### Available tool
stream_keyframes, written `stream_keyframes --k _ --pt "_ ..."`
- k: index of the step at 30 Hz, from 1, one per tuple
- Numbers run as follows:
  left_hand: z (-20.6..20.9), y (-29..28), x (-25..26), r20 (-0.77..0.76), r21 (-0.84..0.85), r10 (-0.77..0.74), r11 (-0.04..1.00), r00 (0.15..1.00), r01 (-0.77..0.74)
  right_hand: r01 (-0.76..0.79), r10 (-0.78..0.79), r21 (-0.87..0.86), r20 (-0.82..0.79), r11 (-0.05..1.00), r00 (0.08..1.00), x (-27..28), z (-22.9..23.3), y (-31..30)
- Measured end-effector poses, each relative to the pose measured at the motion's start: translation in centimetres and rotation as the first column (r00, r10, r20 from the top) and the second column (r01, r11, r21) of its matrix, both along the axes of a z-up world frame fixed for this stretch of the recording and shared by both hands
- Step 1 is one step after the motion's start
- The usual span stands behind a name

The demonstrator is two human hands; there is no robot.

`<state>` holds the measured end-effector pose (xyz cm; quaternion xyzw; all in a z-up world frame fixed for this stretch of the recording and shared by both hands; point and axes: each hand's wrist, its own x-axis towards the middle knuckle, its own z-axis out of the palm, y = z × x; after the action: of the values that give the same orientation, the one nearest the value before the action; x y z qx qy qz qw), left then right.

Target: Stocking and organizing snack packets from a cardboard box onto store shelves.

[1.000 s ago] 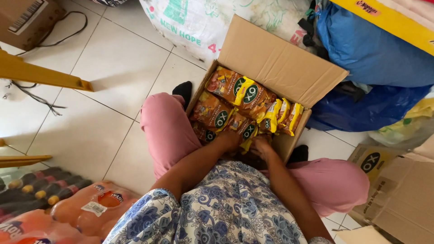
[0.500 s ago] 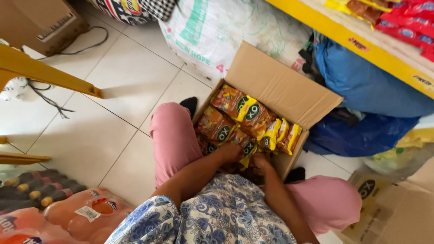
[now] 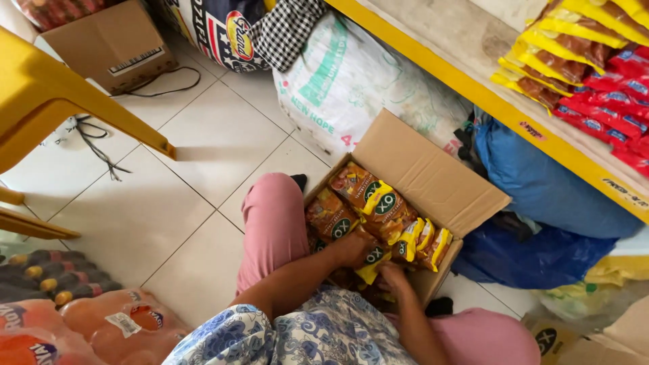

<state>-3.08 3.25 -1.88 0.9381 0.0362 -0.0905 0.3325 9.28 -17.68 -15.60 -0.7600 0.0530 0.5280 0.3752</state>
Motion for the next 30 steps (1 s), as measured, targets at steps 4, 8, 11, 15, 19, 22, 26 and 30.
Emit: stream_keyframes --k 4,8,11,15,19,22,26,30 --pt "3.4 0.0 0.4 0.388 -0.361 0.274 0.924 0.88 -0.129 0.069 -0.091 0.219 0.09 0.973 0.992 -1.0 8.7 -0.3" --pt "4.5 0.4 2.4 0.314 -0.411 0.436 0.863 0.844 -0.293 -0.329 0.174 0.18 0.571 0.927 0.803 0.1 14.1 -1.6" --pt "6.0 0.9 2.8 0.452 -0.395 0.397 0.892 0.799 -0.219 -0.371 0.115 0.329 0.593 0.869 0.797 0.9 17.5 -2.1" --pt "7.6 1.2 2.7 0.278 -0.599 0.322 0.795 0.905 -0.099 -0.338 0.055 0.383 0.59 0.86 0.806 2.3 20.0 -2.0" --pt "3.1 0.7 4.0 0.261 -0.903 0.365 0.418 0.894 0.093 -0.154 -0.215 0.651 0.451 0.744 0.866 3.0 19.4 -2.1" --pt "6.4 1.2 3.5 0.058 -0.976 0.376 0.217 0.925 -0.027 -0.029 -0.273 0.723 0.297 0.69 0.915 2.5 19.9 -1.6" --pt "6.4 1.1 3.5 -0.032 -0.984 0.32 0.154 0.947 -0.085 0.015 -0.349 0.767 0.275 0.641 0.896 2.0 21.0 -1.5" --pt "2.9 0.8 4.0 0.017 -0.964 0.346 0.256 0.938 -0.077 0.048 -0.372 0.739 0.281 0.672 0.885 2.3 19.9 -2.2"
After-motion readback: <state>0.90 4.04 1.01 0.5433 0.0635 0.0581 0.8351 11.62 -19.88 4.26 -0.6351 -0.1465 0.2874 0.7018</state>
